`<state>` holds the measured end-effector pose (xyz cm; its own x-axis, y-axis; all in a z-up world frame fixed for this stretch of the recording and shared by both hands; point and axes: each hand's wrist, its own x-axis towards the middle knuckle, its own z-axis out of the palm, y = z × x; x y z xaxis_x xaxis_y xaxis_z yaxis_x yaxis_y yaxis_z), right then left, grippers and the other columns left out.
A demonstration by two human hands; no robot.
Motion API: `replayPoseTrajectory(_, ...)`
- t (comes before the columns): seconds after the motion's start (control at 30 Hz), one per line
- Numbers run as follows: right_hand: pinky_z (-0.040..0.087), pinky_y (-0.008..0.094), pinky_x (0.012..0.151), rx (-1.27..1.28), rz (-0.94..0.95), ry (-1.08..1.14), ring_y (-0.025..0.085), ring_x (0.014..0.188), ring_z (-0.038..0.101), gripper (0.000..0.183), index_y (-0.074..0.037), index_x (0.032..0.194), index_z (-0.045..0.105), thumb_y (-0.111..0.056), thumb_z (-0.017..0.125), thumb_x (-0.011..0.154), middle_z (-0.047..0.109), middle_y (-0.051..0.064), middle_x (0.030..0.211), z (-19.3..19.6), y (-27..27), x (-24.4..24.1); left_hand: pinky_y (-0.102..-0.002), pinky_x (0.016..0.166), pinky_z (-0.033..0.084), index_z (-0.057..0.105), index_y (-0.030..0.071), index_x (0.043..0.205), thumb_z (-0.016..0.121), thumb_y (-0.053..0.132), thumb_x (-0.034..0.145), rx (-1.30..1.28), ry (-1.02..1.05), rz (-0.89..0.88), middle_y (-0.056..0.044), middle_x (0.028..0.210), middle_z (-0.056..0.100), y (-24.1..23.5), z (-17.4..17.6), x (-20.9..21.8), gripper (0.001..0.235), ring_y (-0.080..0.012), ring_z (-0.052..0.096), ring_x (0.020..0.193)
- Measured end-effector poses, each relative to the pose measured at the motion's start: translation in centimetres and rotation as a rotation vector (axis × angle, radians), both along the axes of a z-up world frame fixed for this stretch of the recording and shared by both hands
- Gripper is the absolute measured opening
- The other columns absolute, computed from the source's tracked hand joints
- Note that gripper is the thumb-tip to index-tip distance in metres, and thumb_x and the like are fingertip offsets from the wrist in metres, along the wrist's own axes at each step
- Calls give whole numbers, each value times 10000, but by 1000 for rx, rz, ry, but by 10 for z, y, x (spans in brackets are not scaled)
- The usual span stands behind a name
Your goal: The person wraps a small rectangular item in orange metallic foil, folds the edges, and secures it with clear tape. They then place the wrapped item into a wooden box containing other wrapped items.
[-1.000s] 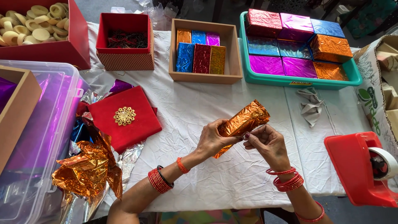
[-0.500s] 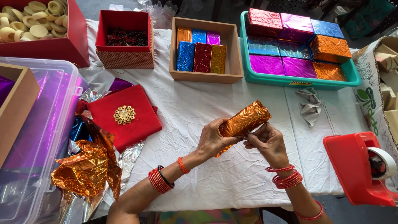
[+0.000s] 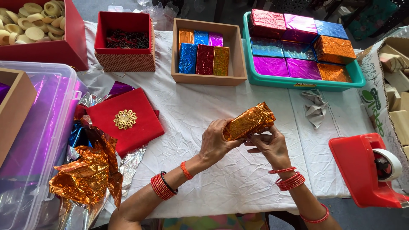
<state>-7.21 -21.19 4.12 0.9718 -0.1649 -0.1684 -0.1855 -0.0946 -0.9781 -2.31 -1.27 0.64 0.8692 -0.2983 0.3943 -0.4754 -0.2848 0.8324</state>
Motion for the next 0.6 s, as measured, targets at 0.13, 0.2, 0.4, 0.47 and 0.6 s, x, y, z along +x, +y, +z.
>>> replayPoseTrajectory(0.13,690,391,657,-7,-9,3,306,898,787,418,22,1275,508,-78,678,906,768,231,1017,4,6,1,-379,882,580,692,19,1190,899,402,714,-14,-54,6,-98,1078,731,1,1,1,645,-257,679,1026)
replayPoseTrajectory(0.2,697,390,669,11,3,-4,302,922,786,401,19,1275,508,-90,660,920,772,219,1041,2,5,1,-378,885,579,694,28,1194,892,401,732,5,-20,1,-92,1069,733,2,3,1,626,-252,679,1016)
replayPoseTrajectory(0.4,699,398,716,111,37,3,329,931,778,442,10,1308,486,-56,665,909,756,239,1060,-8,-8,5,-386,877,583,689,4,1186,900,414,732,-22,-34,-11,-108,1074,730,1,-1,2,647,-260,689,1012)
replayPoseTrajectory(0.47,697,398,720,118,41,-1,326,935,777,467,5,1327,474,-57,668,906,756,237,1059,-8,-10,6,-391,860,582,697,-3,1164,913,411,713,-17,-12,-18,-112,1043,738,2,5,2,649,-257,699,976)
replayPoseTrajectory(0.6,686,388,734,119,60,-20,298,939,767,565,-20,1403,441,-58,682,894,757,220,1041,-6,-13,6,-342,826,623,701,-12,1156,929,396,683,-66,112,-68,-113,1017,756,1,8,3,665,-211,746,897)
